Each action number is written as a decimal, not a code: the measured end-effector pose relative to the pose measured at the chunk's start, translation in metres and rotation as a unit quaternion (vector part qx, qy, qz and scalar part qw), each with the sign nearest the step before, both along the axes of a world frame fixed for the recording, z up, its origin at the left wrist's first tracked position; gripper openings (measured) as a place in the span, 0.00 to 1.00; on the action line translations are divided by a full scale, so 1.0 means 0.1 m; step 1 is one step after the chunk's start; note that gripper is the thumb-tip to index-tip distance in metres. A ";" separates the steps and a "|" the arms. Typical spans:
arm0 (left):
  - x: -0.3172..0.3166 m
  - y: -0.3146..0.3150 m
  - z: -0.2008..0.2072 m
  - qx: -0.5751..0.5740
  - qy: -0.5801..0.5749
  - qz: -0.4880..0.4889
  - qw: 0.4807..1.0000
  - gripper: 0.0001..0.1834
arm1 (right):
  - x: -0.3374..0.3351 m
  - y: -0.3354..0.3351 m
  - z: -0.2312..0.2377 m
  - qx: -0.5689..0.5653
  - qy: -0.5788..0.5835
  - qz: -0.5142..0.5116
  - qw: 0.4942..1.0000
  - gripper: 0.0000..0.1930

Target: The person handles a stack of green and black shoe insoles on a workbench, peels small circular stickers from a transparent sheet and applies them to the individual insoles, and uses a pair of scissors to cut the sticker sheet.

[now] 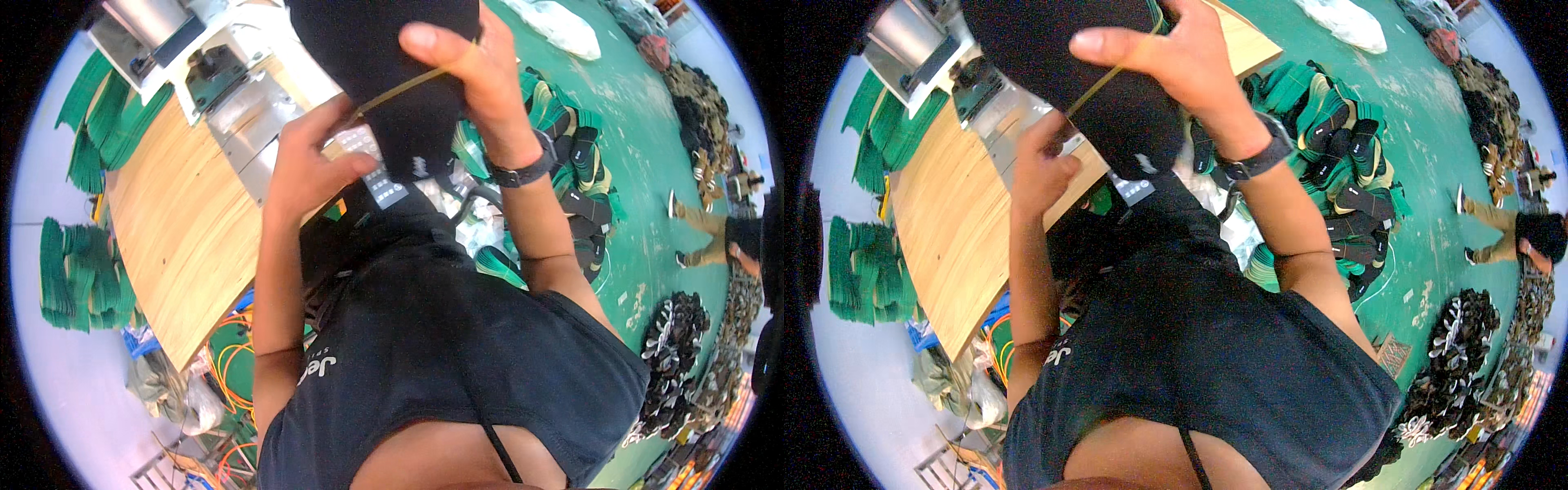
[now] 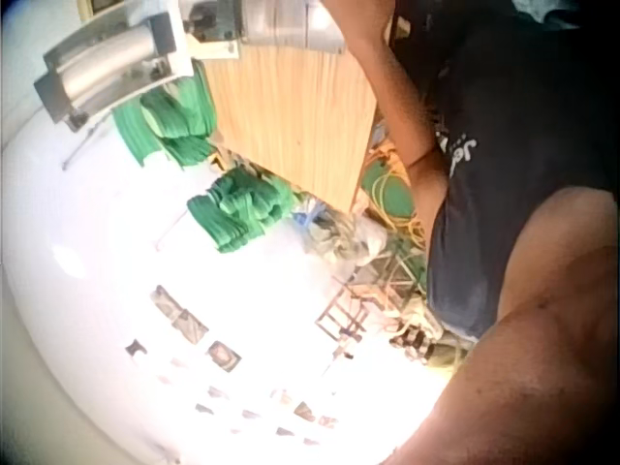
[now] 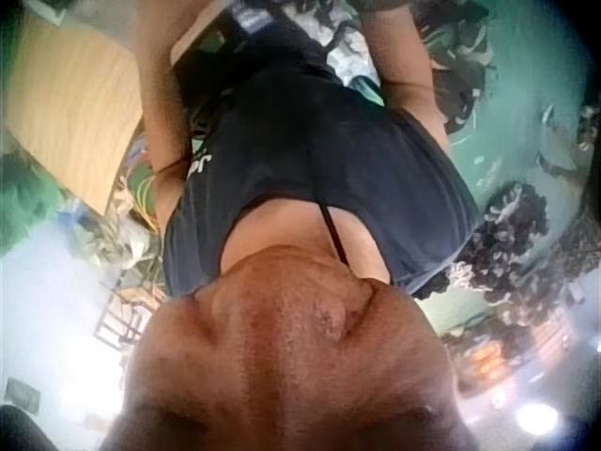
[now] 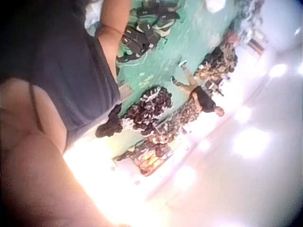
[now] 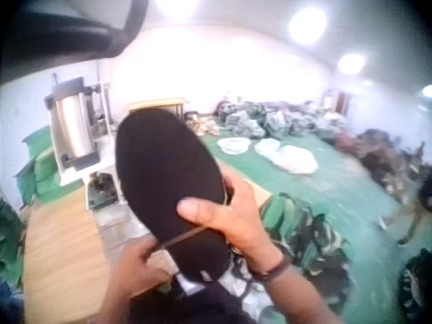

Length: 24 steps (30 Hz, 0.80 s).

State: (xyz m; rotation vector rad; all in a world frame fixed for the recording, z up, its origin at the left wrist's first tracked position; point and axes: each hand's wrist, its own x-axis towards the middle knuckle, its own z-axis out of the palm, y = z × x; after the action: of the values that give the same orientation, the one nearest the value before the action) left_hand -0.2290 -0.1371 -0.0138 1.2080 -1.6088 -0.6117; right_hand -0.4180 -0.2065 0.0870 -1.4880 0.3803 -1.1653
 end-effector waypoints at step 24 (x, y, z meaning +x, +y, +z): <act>-0.48 -0.48 0.28 -0.125 0.231 0.006 0.965 0.51 | 0.04 -0.22 -1.01 -0.145 0.045 -0.095 0.984 0.59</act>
State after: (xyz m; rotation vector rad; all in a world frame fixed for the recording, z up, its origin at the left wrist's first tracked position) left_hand -0.2771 -0.1847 0.0141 0.8130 -1.2374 -0.6086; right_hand -0.4144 -0.2283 -0.0139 -1.7922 0.4367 -1.3508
